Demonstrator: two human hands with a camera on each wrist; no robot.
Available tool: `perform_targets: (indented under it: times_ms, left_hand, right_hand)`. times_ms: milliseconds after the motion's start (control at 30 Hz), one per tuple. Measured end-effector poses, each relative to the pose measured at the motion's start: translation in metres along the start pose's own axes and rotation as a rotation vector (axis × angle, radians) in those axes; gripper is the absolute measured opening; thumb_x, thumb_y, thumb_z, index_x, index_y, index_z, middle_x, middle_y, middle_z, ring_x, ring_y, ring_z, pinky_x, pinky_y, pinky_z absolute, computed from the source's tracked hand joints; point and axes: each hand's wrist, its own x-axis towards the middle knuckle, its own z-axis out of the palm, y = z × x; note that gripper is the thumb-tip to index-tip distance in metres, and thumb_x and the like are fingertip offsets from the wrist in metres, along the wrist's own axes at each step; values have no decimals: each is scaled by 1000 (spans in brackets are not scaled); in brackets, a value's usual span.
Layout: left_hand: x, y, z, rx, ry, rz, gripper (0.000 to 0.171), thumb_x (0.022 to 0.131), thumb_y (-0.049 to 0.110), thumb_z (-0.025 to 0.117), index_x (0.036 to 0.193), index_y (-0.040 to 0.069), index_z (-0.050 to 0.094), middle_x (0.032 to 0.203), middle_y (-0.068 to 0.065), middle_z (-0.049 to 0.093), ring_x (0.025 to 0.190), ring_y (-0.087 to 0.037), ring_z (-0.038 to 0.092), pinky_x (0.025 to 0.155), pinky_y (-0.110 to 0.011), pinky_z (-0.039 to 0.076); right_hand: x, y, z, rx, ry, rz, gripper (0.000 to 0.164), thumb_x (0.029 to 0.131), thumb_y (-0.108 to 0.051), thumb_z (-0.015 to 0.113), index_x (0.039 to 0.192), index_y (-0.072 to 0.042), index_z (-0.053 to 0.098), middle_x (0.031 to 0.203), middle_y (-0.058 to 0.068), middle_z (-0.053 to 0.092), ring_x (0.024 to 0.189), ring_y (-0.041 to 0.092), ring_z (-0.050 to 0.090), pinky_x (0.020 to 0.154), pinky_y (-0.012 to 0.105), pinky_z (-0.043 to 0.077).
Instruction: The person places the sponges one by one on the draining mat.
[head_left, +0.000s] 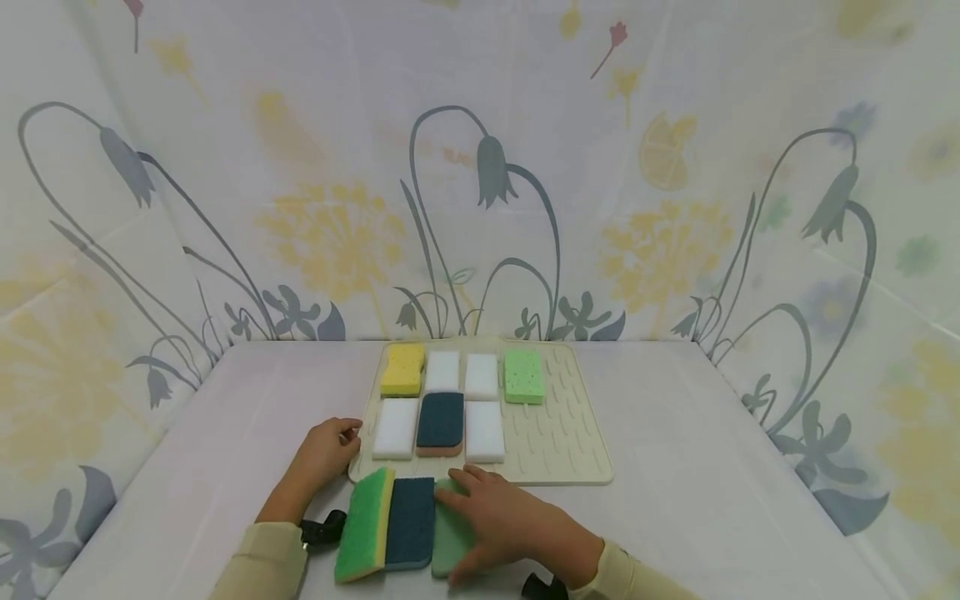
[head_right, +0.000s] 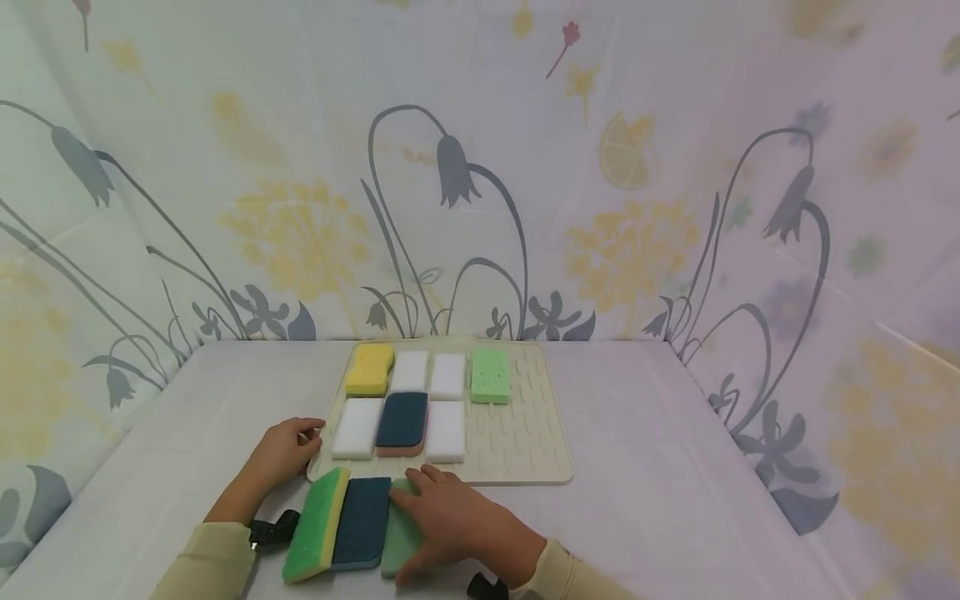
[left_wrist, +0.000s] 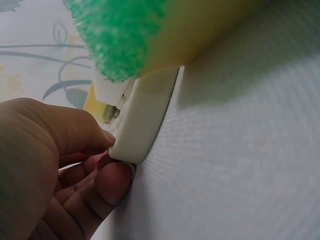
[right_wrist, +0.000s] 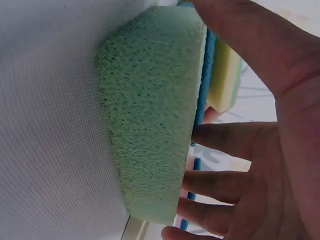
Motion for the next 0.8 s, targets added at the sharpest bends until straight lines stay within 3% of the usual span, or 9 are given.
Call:
perform_targets:
  times_ms: [333, 800]
  left_hand:
    - [-1, 1, 0, 17, 10, 7, 37, 91, 10, 56, 125, -4, 62, 97, -11, 64, 84, -20, 60, 64, -32, 46]
    - [1, -2, 1, 17, 19, 8, 37, 91, 11, 55, 125, -4, 62, 98, -11, 64, 83, -20, 60, 63, -31, 46]
  right_hand:
    - [-1, 1, 1, -6, 9, -1, 96, 72, -71, 68, 151, -30, 33, 153, 10, 35, 138, 30, 39, 107, 44, 41]
    - [-9, 14, -1, 63, 11, -27, 90, 75, -67, 68, 149, -28, 38, 152, 8, 37, 137, 27, 39, 105, 40, 43]
